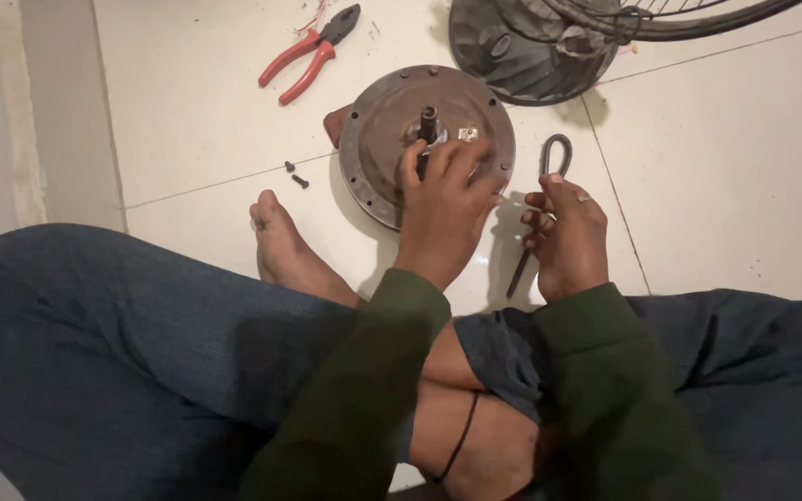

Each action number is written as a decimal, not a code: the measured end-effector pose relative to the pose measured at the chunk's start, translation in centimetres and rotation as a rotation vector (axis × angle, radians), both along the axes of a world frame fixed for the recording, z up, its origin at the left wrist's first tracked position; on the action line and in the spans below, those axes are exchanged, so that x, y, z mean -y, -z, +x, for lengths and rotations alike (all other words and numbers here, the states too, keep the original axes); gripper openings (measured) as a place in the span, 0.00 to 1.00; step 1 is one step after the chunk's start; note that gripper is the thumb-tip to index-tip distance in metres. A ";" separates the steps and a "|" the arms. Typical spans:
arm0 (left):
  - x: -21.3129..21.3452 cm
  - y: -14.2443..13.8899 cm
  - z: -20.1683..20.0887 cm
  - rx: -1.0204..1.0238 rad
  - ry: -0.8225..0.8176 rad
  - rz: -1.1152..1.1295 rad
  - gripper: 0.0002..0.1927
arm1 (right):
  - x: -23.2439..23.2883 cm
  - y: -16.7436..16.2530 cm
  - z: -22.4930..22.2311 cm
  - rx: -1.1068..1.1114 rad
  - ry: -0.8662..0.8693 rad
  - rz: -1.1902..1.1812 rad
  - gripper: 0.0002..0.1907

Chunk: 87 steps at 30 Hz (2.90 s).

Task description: The person sits on the floor and uses a bent metal rod to scrape a sticker residue and debris from the round metal housing of a fan motor, working around the surface by hand. Screws and pliers lie nearby on the floor as the person continues scraping different spots on the housing.

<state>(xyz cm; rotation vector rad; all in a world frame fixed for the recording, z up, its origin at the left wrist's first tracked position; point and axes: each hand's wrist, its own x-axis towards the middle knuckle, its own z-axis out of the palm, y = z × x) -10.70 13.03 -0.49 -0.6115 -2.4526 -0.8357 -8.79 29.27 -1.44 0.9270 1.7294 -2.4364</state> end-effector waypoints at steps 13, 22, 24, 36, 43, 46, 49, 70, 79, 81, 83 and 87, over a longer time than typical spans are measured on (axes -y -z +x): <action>-0.1 0.0 0.1 -0.008 -0.038 -0.020 0.10 | 0.1 0.0 -0.4 0.017 -0.008 0.088 0.15; -0.1 -2.0 1.0 0.113 -0.050 0.475 0.12 | 0.0 0.0 0.0 -0.025 -0.026 0.042 0.15; 2.6 -3.9 1.1 0.161 -0.074 0.672 0.15 | 0.0 -0.1 -0.4 -0.029 -0.027 0.045 0.15; 20.1 0.6 -8.9 0.771 -0.437 -0.260 0.05 | 1.7 -0.9 -1.1 0.028 -0.082 0.167 0.14; 19.7 -1.3 -7.4 0.544 -0.405 -0.087 0.08 | 0.0 -0.3 -0.9 -0.045 -0.175 0.440 0.18; 17.1 -1.6 -5.4 0.429 -0.229 0.019 0.11 | -1.2 -0.1 -0.5 -0.053 -0.332 1.125 0.21; 12.8 -1.8 -3.3 0.357 0.025 0.242 0.30 | -0.9 0.7 -1.1 -0.138 -0.409 1.521 0.35; 8.0 1.1 -10.4 0.037 0.237 0.276 0.13 | 1.7 -5.1 1.6 -0.440 -0.002 0.318 0.11; 7.8 1.2 -9.9 0.009 0.193 0.273 0.13 | 5.7 -7.3 2.2 -0.636 -0.054 0.754 0.13; 7.7 1.3 -9.9 0.007 0.189 0.270 0.13 | 6.1 -7.3 2.3 -0.665 -0.060 0.759 0.12; 7.6 1.4 -9.8 -0.002 0.178 0.257 0.14 | 6.4 -7.4 2.3 -0.670 -0.074 0.776 0.12; 7.6 1.8 -9.8 0.017 0.160 0.243 0.15 | 7.0 -7.1 2.0 -0.657 -0.097 0.812 0.12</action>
